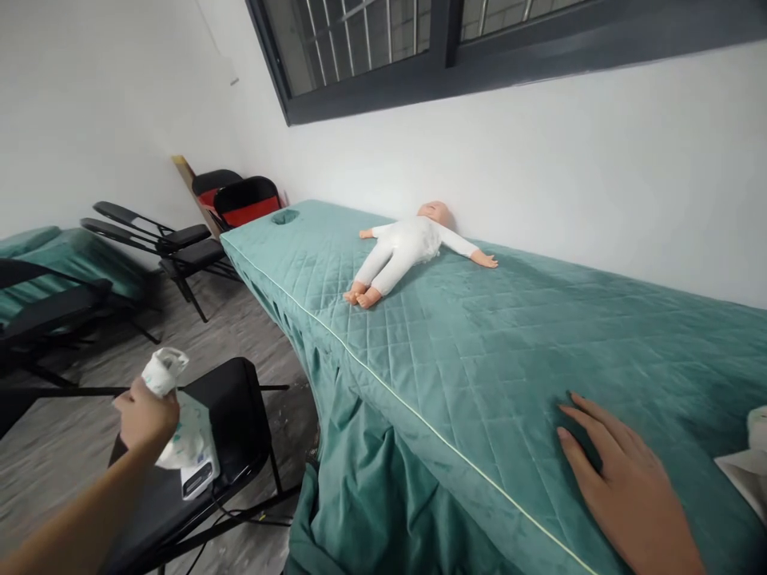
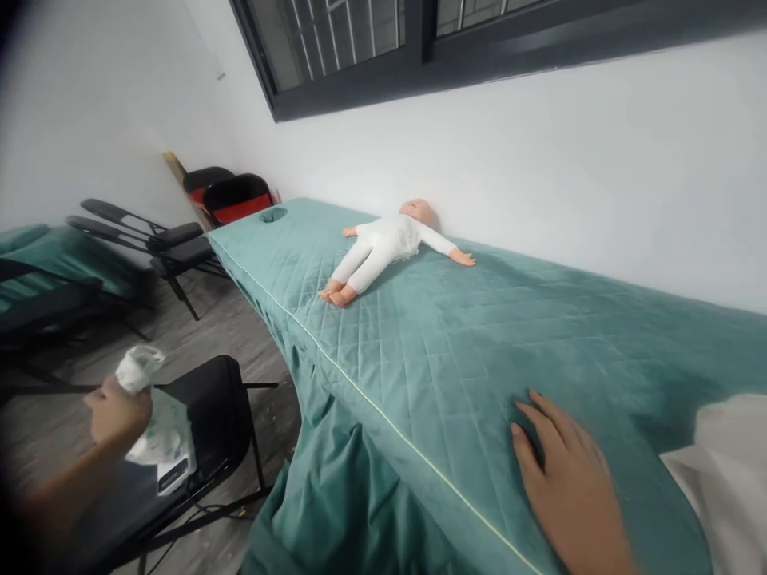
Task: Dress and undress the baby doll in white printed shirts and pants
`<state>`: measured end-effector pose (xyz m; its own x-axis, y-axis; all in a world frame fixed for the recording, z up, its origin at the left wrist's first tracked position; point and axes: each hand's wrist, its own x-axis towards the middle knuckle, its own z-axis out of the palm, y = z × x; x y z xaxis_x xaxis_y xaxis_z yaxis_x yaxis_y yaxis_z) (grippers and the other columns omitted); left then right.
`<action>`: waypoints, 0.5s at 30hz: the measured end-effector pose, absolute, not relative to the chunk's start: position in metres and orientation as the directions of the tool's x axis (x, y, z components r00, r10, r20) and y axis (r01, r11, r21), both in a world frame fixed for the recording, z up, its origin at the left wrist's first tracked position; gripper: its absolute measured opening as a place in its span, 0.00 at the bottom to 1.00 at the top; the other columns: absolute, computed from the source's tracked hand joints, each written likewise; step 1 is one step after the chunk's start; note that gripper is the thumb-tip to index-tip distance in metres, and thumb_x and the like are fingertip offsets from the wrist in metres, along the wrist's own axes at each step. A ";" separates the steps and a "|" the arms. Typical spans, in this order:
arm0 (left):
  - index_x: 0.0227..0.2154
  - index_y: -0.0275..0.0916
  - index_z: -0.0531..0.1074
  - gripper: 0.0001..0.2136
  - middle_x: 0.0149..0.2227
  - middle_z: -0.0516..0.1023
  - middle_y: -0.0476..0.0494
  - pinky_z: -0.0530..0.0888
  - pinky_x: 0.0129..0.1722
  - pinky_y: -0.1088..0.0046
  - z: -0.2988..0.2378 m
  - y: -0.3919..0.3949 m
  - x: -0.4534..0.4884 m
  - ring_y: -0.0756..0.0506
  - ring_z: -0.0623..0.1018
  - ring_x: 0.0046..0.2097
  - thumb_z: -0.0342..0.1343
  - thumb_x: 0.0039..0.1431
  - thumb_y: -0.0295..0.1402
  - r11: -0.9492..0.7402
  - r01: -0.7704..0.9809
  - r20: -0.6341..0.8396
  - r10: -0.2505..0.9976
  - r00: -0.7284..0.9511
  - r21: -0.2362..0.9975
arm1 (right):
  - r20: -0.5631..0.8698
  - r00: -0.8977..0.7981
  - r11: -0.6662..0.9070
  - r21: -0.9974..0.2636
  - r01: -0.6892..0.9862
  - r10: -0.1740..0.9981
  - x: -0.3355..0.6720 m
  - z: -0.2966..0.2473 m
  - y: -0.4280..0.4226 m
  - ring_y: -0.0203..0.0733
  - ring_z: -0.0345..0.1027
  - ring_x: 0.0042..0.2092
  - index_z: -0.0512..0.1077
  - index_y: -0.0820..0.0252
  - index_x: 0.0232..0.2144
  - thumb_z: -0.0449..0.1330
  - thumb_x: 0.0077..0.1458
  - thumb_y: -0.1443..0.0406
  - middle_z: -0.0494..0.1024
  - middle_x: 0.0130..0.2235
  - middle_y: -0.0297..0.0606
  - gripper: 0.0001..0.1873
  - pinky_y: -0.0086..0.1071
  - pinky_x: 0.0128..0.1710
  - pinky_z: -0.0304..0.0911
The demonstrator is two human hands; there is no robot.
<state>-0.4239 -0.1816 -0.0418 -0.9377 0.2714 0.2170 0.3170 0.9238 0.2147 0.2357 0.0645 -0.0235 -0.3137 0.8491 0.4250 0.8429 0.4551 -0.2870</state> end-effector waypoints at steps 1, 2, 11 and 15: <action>0.66 0.37 0.45 0.33 0.64 0.54 0.24 0.72 0.44 0.52 -0.054 -0.186 -0.418 0.24 0.74 0.54 0.37 0.65 0.52 0.930 0.284 0.232 0.231 -0.945 0.233 | 0.435 -0.322 0.466 -0.280 0.839 0.841 0.236 -0.024 0.065 0.57 0.69 0.56 0.72 0.59 0.48 0.45 0.66 0.51 0.74 0.57 0.46 0.24 0.55 0.56 0.64; 0.67 0.40 0.45 0.32 0.65 0.51 0.25 0.71 0.46 0.51 -0.066 -0.189 -0.411 0.24 0.72 0.56 0.37 0.65 0.51 0.929 0.280 0.232 0.224 -0.947 0.242 | 0.438 -0.327 0.471 -0.274 0.838 0.837 0.237 -0.025 0.065 0.57 0.69 0.56 0.72 0.58 0.48 0.45 0.66 0.51 0.74 0.57 0.46 0.24 0.55 0.56 0.64; 0.62 0.43 0.59 0.32 0.68 0.55 0.29 0.62 0.58 0.41 -0.142 -0.194 -0.403 0.21 0.54 0.69 0.40 0.60 0.54 0.921 0.380 -0.203 0.391 -0.898 0.088 | 0.433 -0.323 0.465 -0.276 0.841 0.841 0.237 -0.025 0.062 0.57 0.69 0.56 0.72 0.58 0.48 0.46 0.66 0.53 0.74 0.57 0.45 0.22 0.54 0.56 0.64; 0.59 0.43 0.61 0.30 0.69 0.55 0.27 0.64 0.55 0.38 -0.141 -0.198 -0.412 0.20 0.57 0.68 0.43 0.59 0.54 0.884 0.463 -0.166 0.468 -0.868 0.066 | 0.393 -0.290 0.422 -0.308 0.852 0.873 0.235 -0.022 0.059 0.56 0.68 0.57 0.72 0.58 0.49 0.47 0.66 0.54 0.73 0.58 0.45 0.21 0.55 0.57 0.63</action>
<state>-0.4125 -0.1979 -0.1405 -0.8682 0.4676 -0.1661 0.4633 0.8837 0.0662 0.2353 0.0593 -0.0221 -0.2904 0.8726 0.3927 0.8524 0.4223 -0.3083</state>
